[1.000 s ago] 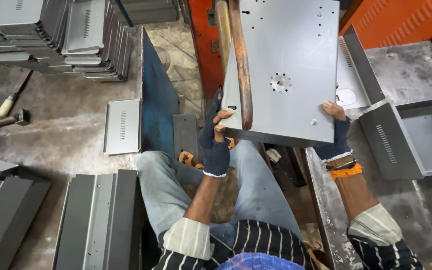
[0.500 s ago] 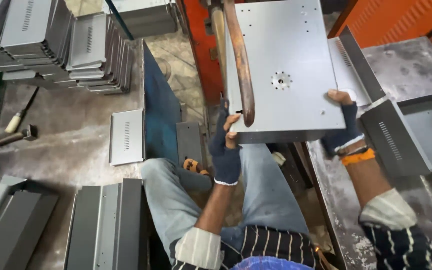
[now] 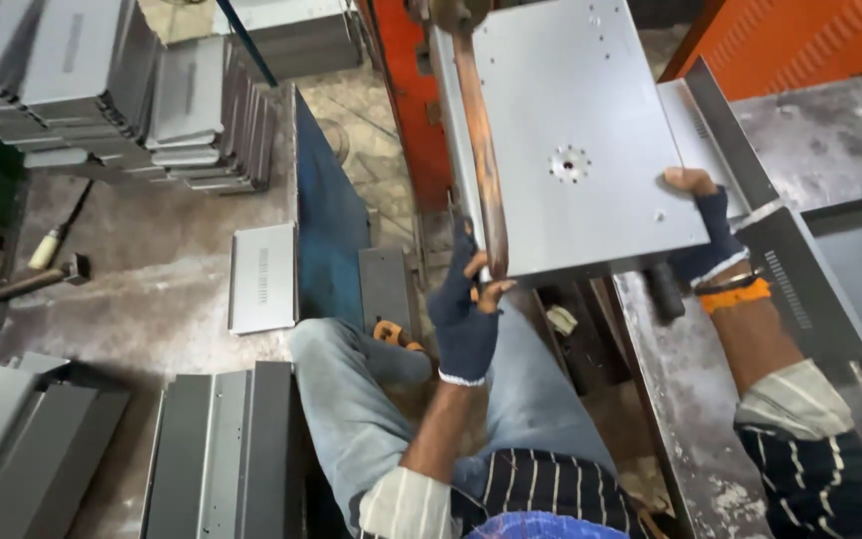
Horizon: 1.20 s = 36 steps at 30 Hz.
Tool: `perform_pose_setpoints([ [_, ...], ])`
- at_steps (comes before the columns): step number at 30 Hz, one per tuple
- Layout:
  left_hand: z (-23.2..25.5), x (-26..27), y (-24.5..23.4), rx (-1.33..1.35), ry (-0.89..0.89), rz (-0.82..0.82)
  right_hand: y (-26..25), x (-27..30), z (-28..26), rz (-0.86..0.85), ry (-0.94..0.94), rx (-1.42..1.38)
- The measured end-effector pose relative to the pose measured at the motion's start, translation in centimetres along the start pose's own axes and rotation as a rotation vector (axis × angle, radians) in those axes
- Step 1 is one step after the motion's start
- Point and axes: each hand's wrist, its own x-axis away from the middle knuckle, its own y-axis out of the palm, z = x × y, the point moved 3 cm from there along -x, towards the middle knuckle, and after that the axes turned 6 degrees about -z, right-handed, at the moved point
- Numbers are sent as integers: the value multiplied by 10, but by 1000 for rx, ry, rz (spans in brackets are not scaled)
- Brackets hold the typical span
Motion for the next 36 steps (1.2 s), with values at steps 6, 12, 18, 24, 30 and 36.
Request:
perform_pose_setpoints([
  [6,33,-11,-2,-293,-103,-18,8,7,6,37,4,-5],
  [12,33,-12,-32,1,-169,49,-46,-13,57,73,-89,-92],
  [18,8,-6,-79,-31,-174,-89,-39,-13,88,92,-160,10],
  [24,18,-4,-102,-163,-377,-79,52,2,63,116,-28,-81],
  [30,16,-12,-139,-253,-184,-78,92,-6,80,-2,39,-231],
  [36,36,-22,-152,-295,-128,-72,81,-25,112,-12,-29,-212],
])
